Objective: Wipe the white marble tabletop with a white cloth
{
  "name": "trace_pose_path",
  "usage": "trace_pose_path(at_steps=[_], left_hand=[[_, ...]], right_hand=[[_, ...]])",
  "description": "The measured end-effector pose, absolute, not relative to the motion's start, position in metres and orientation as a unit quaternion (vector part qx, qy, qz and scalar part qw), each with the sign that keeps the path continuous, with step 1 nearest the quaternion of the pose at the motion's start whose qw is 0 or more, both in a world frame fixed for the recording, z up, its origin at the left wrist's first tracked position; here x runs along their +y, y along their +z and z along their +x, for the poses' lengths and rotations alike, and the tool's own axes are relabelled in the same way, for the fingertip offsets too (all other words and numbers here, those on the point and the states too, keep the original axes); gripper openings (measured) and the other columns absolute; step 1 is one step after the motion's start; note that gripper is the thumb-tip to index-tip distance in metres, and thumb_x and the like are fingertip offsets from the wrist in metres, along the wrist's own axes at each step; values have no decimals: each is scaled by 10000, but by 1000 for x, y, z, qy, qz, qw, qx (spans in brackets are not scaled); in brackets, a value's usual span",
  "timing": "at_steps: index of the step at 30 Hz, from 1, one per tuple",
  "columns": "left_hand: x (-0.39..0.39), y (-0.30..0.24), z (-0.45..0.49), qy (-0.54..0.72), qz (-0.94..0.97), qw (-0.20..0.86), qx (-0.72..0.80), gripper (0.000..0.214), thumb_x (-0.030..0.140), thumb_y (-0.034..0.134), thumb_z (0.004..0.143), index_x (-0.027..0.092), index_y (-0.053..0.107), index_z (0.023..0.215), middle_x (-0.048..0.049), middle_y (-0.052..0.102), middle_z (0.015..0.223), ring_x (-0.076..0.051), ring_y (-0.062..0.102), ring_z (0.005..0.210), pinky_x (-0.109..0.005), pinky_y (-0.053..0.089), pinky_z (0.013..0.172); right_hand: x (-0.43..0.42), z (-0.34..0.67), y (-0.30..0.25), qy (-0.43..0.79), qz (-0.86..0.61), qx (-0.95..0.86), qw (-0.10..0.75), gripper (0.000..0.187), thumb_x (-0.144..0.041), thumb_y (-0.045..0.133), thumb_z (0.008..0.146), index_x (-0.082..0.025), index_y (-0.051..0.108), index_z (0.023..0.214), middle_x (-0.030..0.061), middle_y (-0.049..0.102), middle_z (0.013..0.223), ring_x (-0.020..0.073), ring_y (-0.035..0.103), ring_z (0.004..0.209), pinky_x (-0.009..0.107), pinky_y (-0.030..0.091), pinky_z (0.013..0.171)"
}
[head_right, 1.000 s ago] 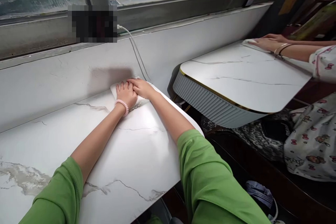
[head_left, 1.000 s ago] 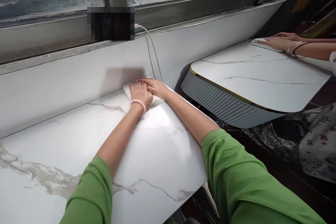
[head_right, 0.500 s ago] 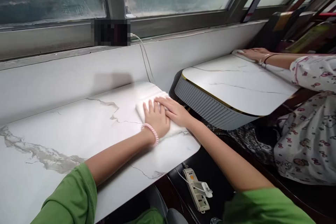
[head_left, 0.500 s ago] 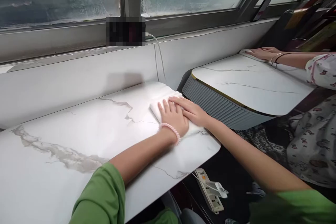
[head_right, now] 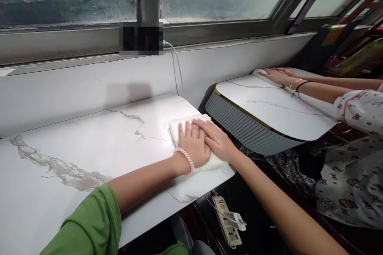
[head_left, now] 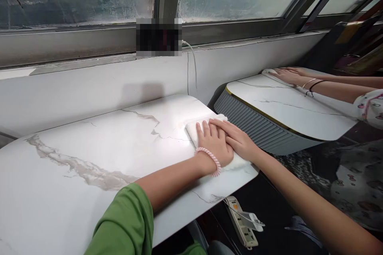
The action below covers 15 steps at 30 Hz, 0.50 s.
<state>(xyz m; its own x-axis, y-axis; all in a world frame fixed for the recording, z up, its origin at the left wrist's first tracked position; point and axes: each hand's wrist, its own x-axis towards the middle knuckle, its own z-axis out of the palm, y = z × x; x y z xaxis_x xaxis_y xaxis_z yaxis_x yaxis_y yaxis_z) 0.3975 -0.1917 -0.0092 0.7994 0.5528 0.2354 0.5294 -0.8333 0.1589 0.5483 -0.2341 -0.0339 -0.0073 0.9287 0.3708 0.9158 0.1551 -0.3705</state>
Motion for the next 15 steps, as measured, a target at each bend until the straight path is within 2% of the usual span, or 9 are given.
trace_pose_path(at_steps=[8,15], left_hand=[[-89,-8,396,124,929,65,342,572,311,324,925,97,354,1455,-102,374,1514,-268,274,1417,-466,115,1197],[-38,-8,404,102,921,70,369,561,305,283,937,110,353,1458,-89,337,1534,-255,239,1432,-458,80,1201]], right_hand=[[-115,538,-29,11,-635,-715,291,508,-258,369,830,-229,512,1316,47,584,1346,263,532,1234,501,385,1071],[-58,540,-27,19,-639,-710,294,514,-255,376,808,-182,555,1284,70,626,1284,289,567,1147,472,419,1019]])
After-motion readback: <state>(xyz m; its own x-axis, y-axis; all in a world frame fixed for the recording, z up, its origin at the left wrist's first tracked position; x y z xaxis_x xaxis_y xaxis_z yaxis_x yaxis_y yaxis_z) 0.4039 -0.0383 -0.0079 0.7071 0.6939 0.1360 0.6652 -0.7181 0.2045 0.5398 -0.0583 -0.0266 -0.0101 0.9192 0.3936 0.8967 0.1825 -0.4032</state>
